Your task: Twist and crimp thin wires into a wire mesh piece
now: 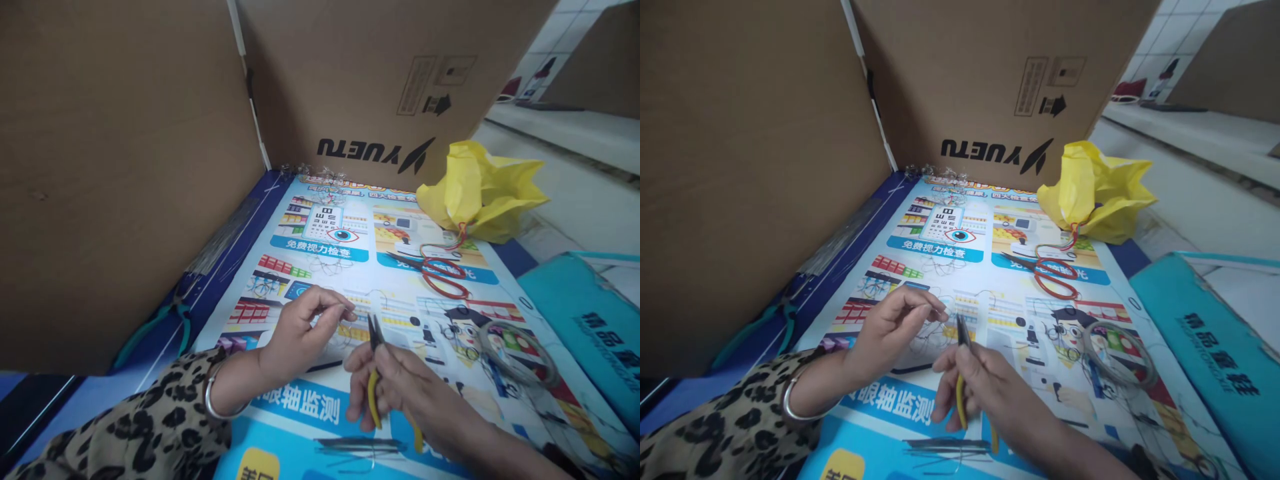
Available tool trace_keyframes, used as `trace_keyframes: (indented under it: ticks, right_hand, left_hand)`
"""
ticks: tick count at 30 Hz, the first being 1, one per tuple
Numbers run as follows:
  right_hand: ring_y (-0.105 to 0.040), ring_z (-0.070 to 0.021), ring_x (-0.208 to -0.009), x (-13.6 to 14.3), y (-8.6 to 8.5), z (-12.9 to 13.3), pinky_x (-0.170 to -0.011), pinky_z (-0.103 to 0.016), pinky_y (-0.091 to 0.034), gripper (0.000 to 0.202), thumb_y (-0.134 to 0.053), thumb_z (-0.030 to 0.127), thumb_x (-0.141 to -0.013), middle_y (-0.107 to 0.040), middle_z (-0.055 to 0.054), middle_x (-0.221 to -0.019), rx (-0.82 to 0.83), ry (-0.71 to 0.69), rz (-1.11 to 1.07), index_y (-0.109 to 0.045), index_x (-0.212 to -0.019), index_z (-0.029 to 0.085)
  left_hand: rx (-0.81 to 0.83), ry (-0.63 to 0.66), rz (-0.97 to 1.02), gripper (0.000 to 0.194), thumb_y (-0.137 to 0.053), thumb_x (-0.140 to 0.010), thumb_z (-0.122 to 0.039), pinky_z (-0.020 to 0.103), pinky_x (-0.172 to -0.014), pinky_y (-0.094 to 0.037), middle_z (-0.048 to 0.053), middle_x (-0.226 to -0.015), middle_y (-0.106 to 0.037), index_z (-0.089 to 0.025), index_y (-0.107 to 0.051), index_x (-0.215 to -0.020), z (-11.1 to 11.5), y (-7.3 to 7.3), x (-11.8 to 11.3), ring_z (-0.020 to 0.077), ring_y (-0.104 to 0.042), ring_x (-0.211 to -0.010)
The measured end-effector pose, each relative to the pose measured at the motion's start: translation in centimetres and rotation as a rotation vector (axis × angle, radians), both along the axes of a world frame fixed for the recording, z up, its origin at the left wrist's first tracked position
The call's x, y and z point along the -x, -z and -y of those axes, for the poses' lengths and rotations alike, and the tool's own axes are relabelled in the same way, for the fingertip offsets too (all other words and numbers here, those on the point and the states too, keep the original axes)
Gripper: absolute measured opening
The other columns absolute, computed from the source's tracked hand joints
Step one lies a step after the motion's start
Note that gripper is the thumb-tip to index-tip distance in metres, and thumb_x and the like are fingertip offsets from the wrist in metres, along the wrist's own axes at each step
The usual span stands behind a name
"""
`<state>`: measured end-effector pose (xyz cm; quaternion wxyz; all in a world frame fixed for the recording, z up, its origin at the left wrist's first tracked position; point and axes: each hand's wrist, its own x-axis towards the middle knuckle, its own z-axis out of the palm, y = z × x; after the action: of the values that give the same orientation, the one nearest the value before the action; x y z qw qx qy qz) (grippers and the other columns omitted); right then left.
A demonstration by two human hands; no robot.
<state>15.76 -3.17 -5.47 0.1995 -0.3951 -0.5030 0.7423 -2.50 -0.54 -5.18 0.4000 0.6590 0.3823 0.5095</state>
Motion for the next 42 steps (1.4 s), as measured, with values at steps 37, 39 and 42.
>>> trace_keyframes:
  ticks: [37,39,42]
  right_hand:
    - [-0.052,-0.0103,-0.044,0.9,0.1,0.1,-0.050,-0.022,-0.038,0.045,-0.025,0.055,-0.088,-0.055,0.003,-0.047,-0.124,-0.060,0.097,-0.047,-0.074,0.019]
    - [-0.051,-0.0102,-0.043,1.0,0.3,0.1,-0.048,-0.022,-0.037,0.043,-0.027,0.055,-0.088,-0.054,0.003,-0.046,-0.110,-0.046,0.105,-0.046,-0.074,0.019]
    - [-0.048,-0.0097,-0.041,1.0,0.3,0.2,-0.045,-0.021,-0.035,0.041,-0.030,0.054,-0.087,-0.052,0.004,-0.045,-0.102,-0.037,0.127,-0.045,-0.073,0.019]
  left_hand:
    - [-0.365,-0.027,-0.301,0.009,-0.047,-0.083,-0.010,0.028,-0.073,-0.054,0.006,-0.091,-0.066,-0.017,-0.052,-0.086,0.1,0.8,0.1,0.0137,-0.064,-0.086]
    - [-0.389,-0.049,-0.316,0.007,-0.049,-0.083,-0.011,0.027,-0.072,-0.054,0.006,-0.089,-0.067,-0.017,-0.053,-0.084,0.0,0.8,0.1,0.0136,-0.064,-0.085]
    - [-0.419,-0.065,-0.313,0.007,-0.051,-0.081,-0.010,0.025,-0.070,-0.054,0.006,-0.085,-0.067,-0.017,-0.052,-0.078,0.0,0.7,0.0,0.0128,-0.065,-0.081]
